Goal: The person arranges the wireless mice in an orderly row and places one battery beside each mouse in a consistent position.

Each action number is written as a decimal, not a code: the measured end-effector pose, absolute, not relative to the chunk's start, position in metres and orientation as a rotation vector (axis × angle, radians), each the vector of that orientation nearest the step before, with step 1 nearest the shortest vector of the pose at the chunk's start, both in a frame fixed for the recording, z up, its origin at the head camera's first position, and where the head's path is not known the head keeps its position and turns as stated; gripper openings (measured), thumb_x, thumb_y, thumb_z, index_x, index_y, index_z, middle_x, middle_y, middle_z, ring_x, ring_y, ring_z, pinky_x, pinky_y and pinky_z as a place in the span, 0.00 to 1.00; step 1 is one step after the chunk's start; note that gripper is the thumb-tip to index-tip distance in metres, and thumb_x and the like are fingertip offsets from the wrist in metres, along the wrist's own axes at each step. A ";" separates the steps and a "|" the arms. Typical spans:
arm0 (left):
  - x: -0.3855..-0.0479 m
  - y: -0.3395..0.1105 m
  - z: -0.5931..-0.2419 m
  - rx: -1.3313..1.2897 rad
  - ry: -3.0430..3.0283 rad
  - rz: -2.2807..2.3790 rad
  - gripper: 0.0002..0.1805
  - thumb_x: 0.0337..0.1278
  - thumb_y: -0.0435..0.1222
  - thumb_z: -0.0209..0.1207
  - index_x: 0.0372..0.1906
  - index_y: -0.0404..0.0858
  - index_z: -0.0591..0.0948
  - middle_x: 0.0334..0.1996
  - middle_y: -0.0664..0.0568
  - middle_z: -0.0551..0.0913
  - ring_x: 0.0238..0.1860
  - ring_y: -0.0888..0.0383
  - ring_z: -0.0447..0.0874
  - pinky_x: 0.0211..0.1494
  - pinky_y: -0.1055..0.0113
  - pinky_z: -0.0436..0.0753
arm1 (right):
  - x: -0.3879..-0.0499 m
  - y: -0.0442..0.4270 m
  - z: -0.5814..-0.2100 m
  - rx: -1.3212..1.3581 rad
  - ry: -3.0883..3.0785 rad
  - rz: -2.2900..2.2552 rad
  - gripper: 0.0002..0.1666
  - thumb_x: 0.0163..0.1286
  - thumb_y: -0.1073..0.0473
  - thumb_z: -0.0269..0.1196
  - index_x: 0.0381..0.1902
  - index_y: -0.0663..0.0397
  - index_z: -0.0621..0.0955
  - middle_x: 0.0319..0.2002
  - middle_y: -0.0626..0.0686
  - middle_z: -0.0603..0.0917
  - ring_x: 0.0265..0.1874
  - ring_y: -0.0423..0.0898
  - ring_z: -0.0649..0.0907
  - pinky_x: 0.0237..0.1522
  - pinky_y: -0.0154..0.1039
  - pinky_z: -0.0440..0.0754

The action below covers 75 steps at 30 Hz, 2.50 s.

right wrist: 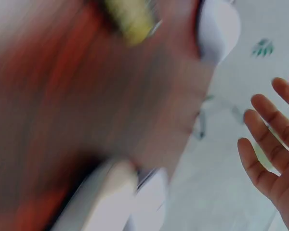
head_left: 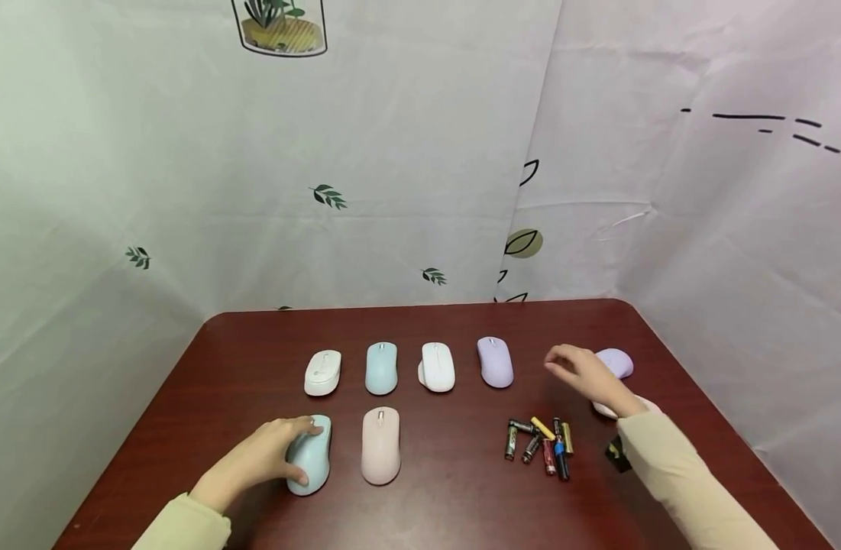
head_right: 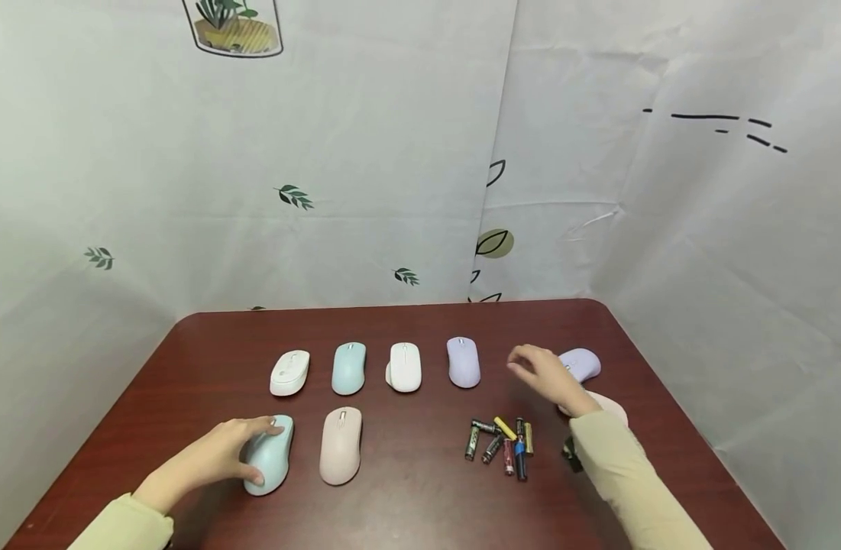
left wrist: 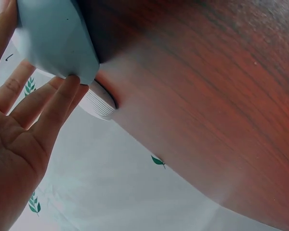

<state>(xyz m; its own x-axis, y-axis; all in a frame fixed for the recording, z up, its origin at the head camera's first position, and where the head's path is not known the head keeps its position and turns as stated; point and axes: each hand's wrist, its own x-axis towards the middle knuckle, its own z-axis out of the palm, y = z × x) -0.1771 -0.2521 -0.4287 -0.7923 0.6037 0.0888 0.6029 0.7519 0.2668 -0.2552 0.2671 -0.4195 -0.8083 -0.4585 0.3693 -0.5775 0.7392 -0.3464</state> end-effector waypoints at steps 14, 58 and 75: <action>-0.173 -0.257 -0.432 0.975 2.974 0.477 0.37 0.25 0.46 0.75 0.49 0.35 0.80 0.49 0.41 0.81 0.48 0.42 0.81 0.47 0.52 0.79 | -0.237 0.348 -0.429 0.957 -2.942 0.303 0.16 0.55 0.58 0.69 0.42 0.54 0.80 0.41 0.53 0.79 0.40 0.53 0.78 0.41 0.50 0.76; -0.180 -0.172 -0.425 1.125 2.862 0.412 0.28 0.47 0.42 0.68 0.54 0.34 0.78 0.49 0.43 0.81 0.50 0.49 0.80 0.51 0.55 0.78 | -0.221 0.342 -0.440 0.813 -2.961 0.302 0.35 0.43 0.60 0.68 0.54 0.54 0.75 0.34 0.50 0.67 0.28 0.40 0.65 0.29 0.32 0.63; -0.180 -0.152 -0.422 1.103 2.920 0.277 0.26 0.44 0.45 0.69 0.51 0.41 0.80 0.54 0.43 0.78 0.51 0.46 0.79 0.41 0.51 0.79 | -0.221 0.259 -0.420 0.674 -2.870 0.421 0.32 0.46 0.58 0.69 0.51 0.60 0.74 0.43 0.61 0.72 0.25 0.45 0.74 0.23 0.36 0.71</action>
<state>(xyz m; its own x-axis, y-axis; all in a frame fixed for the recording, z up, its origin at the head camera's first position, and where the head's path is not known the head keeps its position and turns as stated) -0.1801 -0.1518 -0.4221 -0.7522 0.6567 0.0546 0.6553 0.7366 0.1677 -0.2209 0.2591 -0.4200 -0.8850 -0.4100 0.2207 -0.4561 0.8586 -0.2340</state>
